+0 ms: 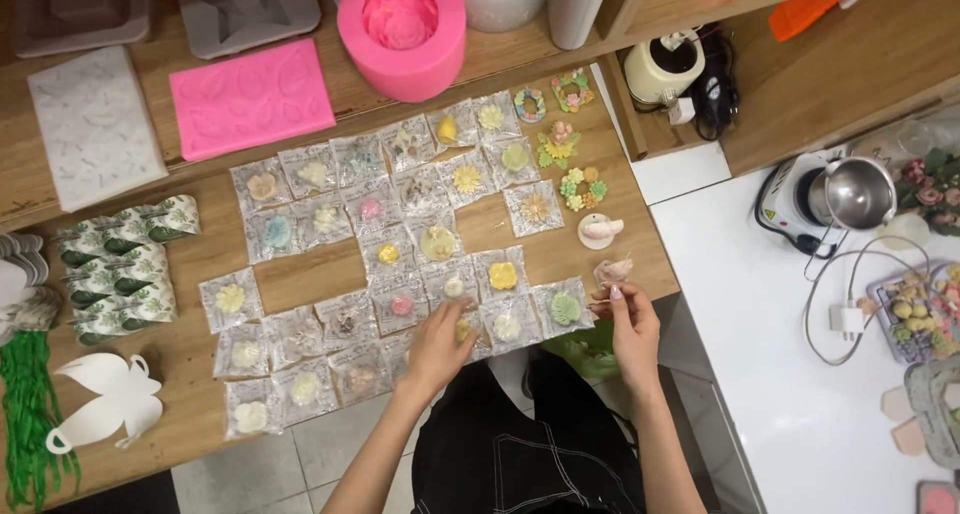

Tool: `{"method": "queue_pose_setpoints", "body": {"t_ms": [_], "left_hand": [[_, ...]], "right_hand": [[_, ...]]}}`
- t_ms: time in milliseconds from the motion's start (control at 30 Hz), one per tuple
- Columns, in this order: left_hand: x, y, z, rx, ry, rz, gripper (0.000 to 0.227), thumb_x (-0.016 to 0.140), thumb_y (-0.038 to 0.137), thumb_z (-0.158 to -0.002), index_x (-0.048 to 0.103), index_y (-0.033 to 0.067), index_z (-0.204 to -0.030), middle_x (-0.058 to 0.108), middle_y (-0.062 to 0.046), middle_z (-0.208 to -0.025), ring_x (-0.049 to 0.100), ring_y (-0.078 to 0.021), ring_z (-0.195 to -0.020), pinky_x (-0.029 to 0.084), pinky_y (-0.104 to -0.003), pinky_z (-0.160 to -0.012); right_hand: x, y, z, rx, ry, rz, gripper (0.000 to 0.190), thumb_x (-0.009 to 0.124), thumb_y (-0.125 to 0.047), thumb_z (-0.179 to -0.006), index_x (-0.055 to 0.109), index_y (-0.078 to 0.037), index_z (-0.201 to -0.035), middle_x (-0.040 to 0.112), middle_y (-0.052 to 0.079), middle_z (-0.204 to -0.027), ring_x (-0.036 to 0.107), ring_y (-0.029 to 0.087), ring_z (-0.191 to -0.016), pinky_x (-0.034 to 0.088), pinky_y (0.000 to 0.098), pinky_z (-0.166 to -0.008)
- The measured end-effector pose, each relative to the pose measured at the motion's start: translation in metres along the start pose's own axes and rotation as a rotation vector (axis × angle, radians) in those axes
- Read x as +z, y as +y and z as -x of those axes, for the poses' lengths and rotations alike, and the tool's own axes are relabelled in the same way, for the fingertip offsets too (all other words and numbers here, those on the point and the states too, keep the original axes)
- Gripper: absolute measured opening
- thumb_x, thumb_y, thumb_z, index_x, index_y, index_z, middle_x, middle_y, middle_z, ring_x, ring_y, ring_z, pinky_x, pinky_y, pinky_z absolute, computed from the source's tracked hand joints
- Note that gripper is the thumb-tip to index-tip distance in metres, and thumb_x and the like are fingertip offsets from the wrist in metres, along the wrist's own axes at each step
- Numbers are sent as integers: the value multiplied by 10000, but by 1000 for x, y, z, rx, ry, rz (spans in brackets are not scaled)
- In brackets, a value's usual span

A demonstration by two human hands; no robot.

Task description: The person picks up individual floral-shaped soap decorations from a workbench, places each into a small plastic bag, and then folds a white paper box around a packaged soap.

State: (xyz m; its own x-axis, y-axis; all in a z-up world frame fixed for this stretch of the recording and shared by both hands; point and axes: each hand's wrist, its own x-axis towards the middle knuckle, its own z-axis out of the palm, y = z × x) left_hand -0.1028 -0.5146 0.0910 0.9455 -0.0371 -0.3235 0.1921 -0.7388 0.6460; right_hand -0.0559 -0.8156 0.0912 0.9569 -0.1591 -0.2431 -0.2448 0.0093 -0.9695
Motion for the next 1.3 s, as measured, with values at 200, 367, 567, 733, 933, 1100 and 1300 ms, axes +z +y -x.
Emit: {"method": "queue_pose_setpoints", "body": {"t_ms": [200,367,567,733,933,1100,1300], "left_hand": [[96,9,-197,-430,363,274,745,814,481,-803,542,5,-1306,624,-227,-1275,613,-409,-1182,506,-512,-958],[106,55,-264,-596,427,150,893,854,583,-747,523,-17,-1320,602,-224,-1332,574,-385,-1250,472,-515,-1035],[123,57,-277,-744,329,43,970,933,520,-633,492,33,-1347,568,-163,-1369,522,-321,-1299,391,-488,-1084],[126,67,-251,-774,364,175,603,915,454,-699,677,113,-1136,593,-125,-1324,522,-319,-1288,371,-518,-1110],[161,48,-253,-584,663,195,290,859,246,-729,647,121,-884,649,-92,-1184,556,-312,-1230,376,-527,-1054],[125,90,-240,-614,548,310,607,893,310,-719,497,105,-1131,682,-128,-1049,658,-319,-1043,363,-504,-1064],[138,67,-271,-739,460,250,705,955,375,-665,540,74,-1149,691,-136,-1074,625,-319,-1106,373,-509,-1062]], "right_hand": [[-33,-32,-47,-54,-170,17,201,544,-140,-1078,642,5,-1176,709,81,-1037,674,130,-919,578,288,-862],[-86,-41,-64,-66,-113,17,196,548,-131,-1062,626,9,-1173,706,81,-1044,673,137,-919,573,296,-855],[-145,-24,-78,-20,-106,60,213,541,-145,-1063,643,0,-1182,722,89,-1033,665,144,-879,565,304,-847],[-153,-34,-95,28,-135,90,222,533,-175,-1072,647,-10,-1167,720,89,-1024,680,145,-879,580,317,-851],[-145,-47,-107,14,-208,90,223,533,-178,-1066,643,-13,-1169,717,83,-1036,680,144,-887,577,313,-859],[-143,-42,-100,22,-225,82,222,530,-169,-1059,642,-12,-1169,715,99,-1013,693,154,-886,570,323,-838],[-144,-33,-87,57,-197,180,229,530,-178,-1053,649,-14,-1161,724,96,-1019,676,156,-872,582,321,-847]]}}
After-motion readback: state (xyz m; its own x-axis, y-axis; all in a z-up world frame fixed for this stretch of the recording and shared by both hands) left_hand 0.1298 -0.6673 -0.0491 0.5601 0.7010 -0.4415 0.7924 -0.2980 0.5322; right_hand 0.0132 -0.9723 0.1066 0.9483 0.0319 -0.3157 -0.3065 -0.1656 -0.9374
